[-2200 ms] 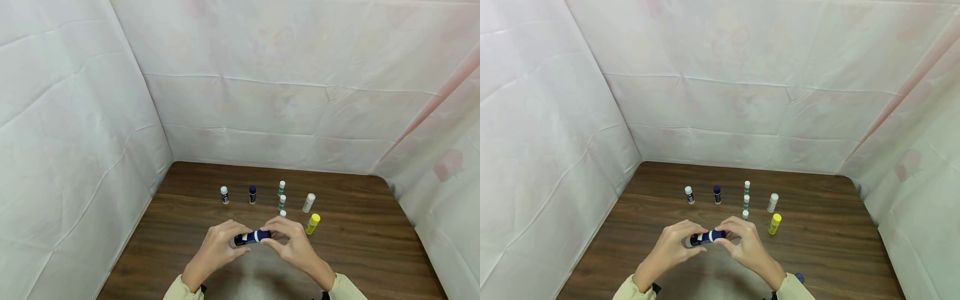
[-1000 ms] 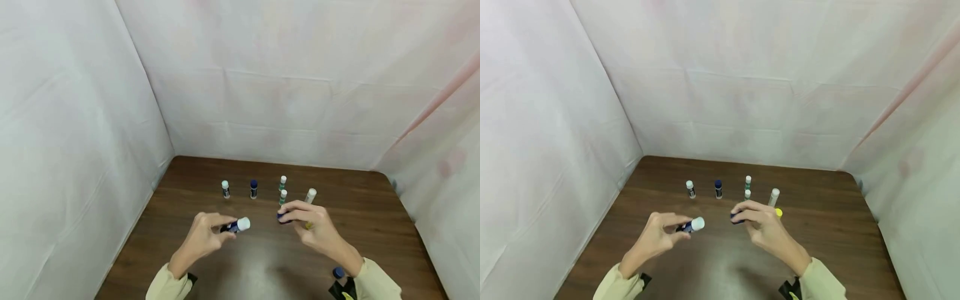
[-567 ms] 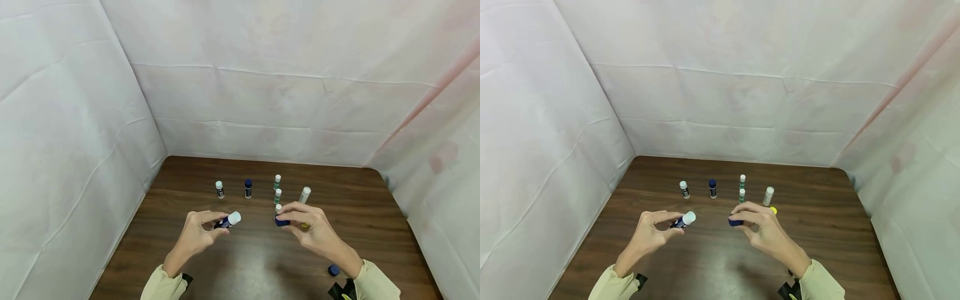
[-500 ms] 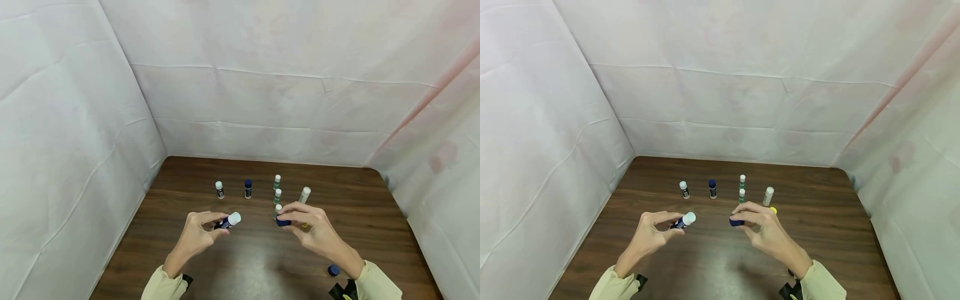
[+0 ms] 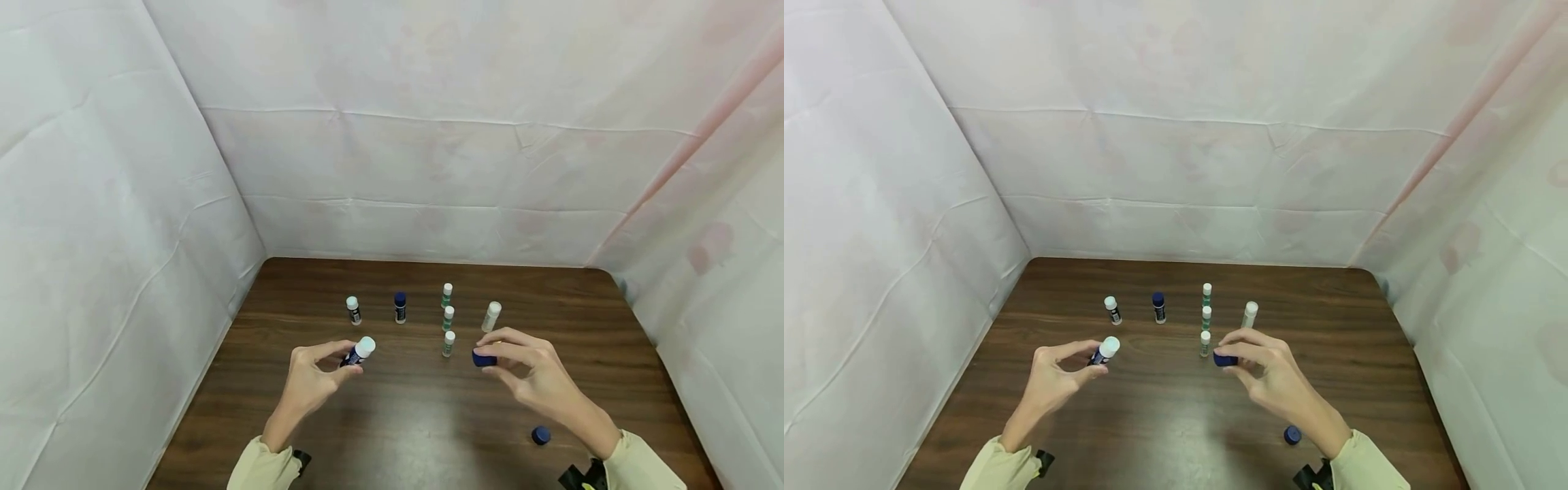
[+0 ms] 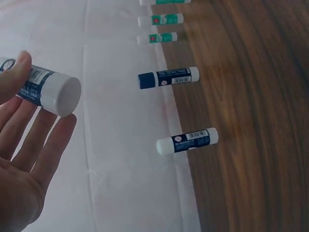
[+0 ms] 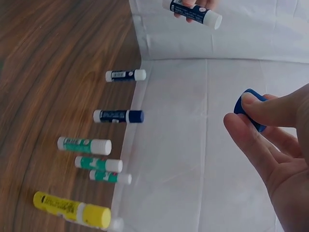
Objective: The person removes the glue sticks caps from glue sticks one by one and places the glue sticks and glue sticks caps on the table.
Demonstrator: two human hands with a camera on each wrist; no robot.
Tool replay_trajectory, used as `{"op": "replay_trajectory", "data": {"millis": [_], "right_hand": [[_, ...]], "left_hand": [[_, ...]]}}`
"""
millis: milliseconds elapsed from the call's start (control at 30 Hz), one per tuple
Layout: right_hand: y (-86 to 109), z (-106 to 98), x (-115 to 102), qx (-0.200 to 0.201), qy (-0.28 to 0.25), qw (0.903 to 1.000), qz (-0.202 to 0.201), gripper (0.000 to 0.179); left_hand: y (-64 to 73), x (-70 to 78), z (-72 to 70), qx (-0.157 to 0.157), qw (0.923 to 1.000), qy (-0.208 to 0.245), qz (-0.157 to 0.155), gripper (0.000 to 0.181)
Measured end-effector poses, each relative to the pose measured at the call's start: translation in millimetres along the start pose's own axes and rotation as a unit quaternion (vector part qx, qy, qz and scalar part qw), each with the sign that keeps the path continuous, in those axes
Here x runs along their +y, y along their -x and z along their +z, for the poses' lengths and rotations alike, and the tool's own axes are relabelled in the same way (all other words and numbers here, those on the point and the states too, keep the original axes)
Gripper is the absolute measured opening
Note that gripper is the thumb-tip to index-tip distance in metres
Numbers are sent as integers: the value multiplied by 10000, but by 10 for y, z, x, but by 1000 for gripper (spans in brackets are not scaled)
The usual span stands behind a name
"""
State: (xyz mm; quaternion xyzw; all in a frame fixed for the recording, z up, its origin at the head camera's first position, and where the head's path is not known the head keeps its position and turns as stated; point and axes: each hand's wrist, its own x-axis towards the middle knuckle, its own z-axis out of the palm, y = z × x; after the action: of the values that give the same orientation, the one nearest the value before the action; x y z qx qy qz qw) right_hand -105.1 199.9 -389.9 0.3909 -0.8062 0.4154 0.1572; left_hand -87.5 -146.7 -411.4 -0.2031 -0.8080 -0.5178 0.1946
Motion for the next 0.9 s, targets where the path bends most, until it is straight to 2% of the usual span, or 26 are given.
{"op": "replay_trajectory", "data": {"millis": [100, 333, 467, 600, 767, 900], "right_hand": [[29, -18, 10, -7, 152, 9998, 128, 37], [121, -81, 78, 186, 469, 9987, 1, 45], [196, -143, 130, 210, 705, 9972, 126, 51], [278, -190, 198, 183, 961, 9950, 180, 54], [391, -226, 290, 311, 1182, 9924, 144, 50], [472, -251, 354, 375, 1322, 9902, 261, 45]], "left_hand": [[19, -77, -8, 130, 9998, -20, -132, 33], [97, -438, 61, 287, 9929, 442, -1063, 35], [97, -552, 96, 302, 9914, 480, -1176, 35], [85, -638, 121, 427, 9888, 617, -1292, 35], [44, -715, 138, 540, 9830, 663, -1623, 35], [-4, -613, 119, 612, 9830, 444, -1674, 34]]}}
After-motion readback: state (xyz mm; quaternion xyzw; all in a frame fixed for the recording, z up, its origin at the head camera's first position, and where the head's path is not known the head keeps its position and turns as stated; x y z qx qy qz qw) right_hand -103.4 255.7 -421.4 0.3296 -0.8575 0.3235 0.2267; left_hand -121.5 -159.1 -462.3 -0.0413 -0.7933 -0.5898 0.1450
